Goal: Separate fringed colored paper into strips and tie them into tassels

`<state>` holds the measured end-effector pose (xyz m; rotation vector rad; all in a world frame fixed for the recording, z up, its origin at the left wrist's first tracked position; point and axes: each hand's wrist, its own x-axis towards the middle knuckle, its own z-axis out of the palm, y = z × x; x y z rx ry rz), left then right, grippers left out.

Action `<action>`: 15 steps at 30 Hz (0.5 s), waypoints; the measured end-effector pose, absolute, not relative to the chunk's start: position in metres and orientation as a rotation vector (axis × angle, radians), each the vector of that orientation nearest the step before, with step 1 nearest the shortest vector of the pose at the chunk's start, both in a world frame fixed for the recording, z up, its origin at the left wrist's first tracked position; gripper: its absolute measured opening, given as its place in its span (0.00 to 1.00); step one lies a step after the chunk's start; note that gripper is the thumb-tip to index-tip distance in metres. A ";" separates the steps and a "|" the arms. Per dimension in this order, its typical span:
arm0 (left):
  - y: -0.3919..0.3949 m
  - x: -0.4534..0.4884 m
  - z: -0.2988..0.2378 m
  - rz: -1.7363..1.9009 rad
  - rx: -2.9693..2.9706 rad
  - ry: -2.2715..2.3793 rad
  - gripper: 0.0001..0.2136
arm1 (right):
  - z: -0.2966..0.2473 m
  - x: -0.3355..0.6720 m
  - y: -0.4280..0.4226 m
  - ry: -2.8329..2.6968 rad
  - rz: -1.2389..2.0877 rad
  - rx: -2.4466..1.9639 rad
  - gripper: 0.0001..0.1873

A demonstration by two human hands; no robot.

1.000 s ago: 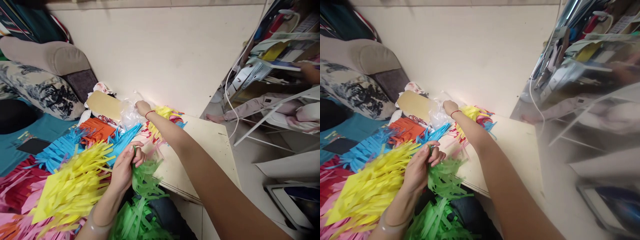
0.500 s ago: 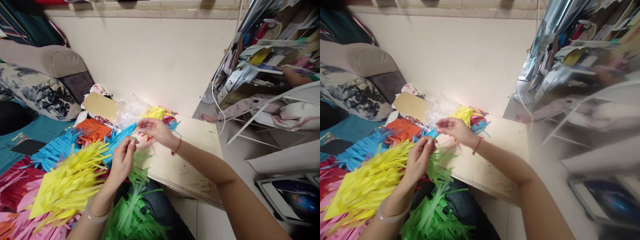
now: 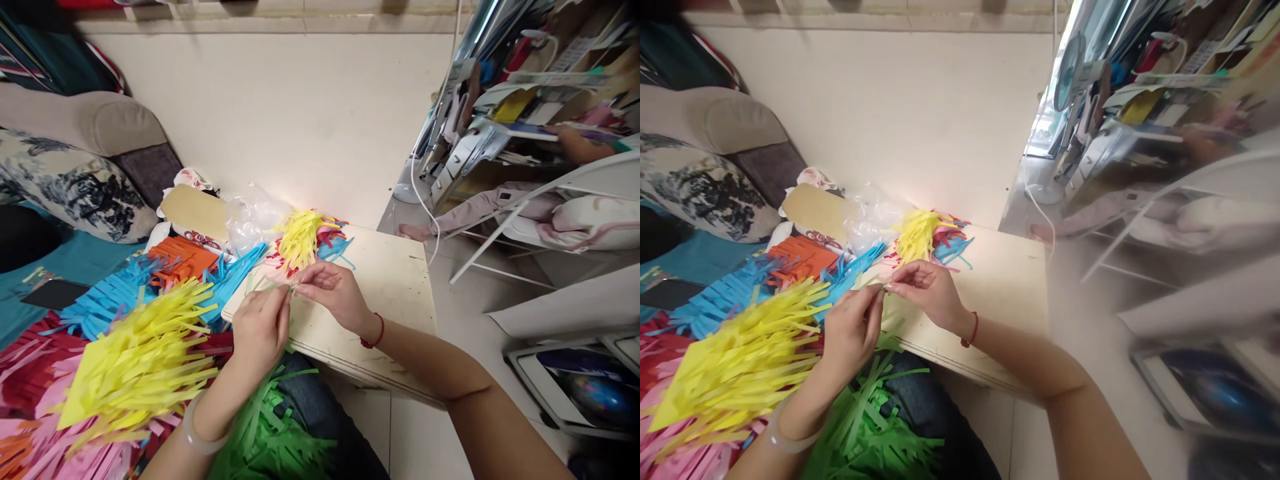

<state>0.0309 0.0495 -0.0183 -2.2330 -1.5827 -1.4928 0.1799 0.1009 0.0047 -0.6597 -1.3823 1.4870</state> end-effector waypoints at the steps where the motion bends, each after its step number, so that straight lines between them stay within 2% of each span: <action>1: 0.050 0.031 -0.019 -1.431 -2.217 -1.543 0.06 | 0.005 0.181 0.100 -1.387 1.462 -0.663 0.13; 6: 0.052 0.031 -0.018 -1.209 -2.225 -1.462 0.08 | 0.005 0.184 0.102 -1.405 1.468 -0.658 0.14; 11: 0.051 0.033 -0.022 -1.292 -2.200 -1.541 0.06 | -0.002 0.185 0.103 -1.449 1.462 -0.691 0.15; 15: 0.052 0.033 -0.027 -1.343 -2.372 -1.511 0.14 | -0.009 0.183 0.108 -1.518 1.570 -0.652 0.15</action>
